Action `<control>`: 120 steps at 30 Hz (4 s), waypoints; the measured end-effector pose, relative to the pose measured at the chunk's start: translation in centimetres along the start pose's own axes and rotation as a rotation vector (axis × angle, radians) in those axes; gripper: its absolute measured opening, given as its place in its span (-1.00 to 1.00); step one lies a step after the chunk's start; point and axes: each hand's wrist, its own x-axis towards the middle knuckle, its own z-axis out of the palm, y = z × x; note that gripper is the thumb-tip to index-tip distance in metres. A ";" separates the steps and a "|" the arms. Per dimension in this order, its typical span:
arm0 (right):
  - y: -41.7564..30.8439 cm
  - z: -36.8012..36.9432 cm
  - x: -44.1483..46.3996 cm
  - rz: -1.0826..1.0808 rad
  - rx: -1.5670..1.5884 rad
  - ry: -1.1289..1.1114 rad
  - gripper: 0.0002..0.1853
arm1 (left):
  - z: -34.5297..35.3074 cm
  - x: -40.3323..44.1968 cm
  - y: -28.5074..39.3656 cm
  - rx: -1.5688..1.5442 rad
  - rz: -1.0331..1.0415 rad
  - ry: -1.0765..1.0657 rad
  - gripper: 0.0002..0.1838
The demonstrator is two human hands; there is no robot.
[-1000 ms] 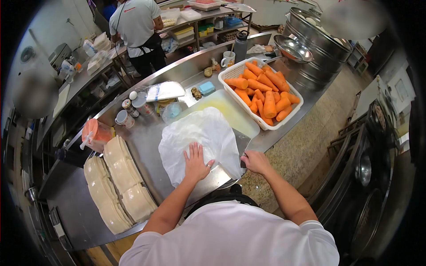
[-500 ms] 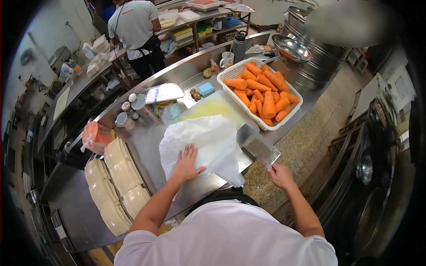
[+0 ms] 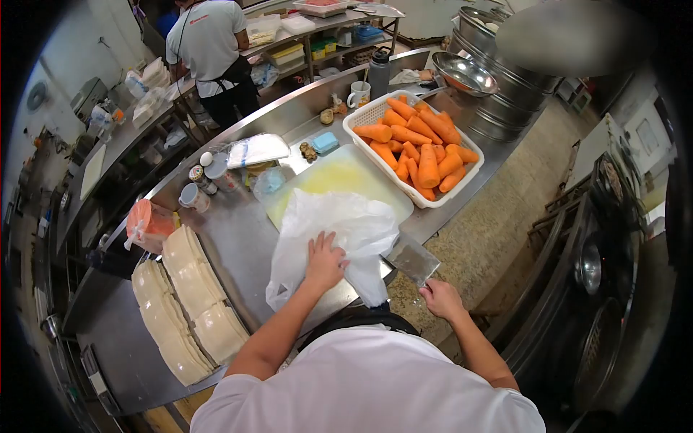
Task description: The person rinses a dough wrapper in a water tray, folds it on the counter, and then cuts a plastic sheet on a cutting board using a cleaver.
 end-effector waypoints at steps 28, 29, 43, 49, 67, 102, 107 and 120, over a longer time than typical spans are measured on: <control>-3.7 2.3 1.0 -0.138 -0.002 -0.058 -0.68 | -3.2 3.0 -1.4 0.112 -0.227 -0.269 0.20; -3.6 2.5 1.0 -0.142 0.014 -0.043 -0.68 | -2.8 2.9 -1.6 0.114 -0.236 -0.306 0.27; -3.3 3.8 2.8 -0.046 0.122 0.037 -0.67 | -2.0 2.2 -2.1 0.192 -0.191 -0.243 0.43; -1.2 1.7 0.8 0.006 0.116 0.044 -0.69 | -1.9 2.2 -2.5 0.155 -0.191 -0.225 0.42; -1.2 2.3 -4.7 0.057 0.179 0.061 -0.71 | -5.1 4.7 -3.4 -0.690 -0.286 0.027 -0.83; -5.6 4.1 5.8 -0.046 0.148 0.088 -0.64 | -0.4 4.7 -2.8 0.211 -0.025 -0.213 0.14; -4.9 3.1 6.9 0.027 0.106 0.044 -0.64 | -0.7 4.6 -2.6 0.221 -0.022 -0.214 0.16; 3.1 1.7 -8.2 0.196 0.167 0.085 -0.71 | -1.1 4.6 -4.1 0.117 -0.018 -0.205 0.13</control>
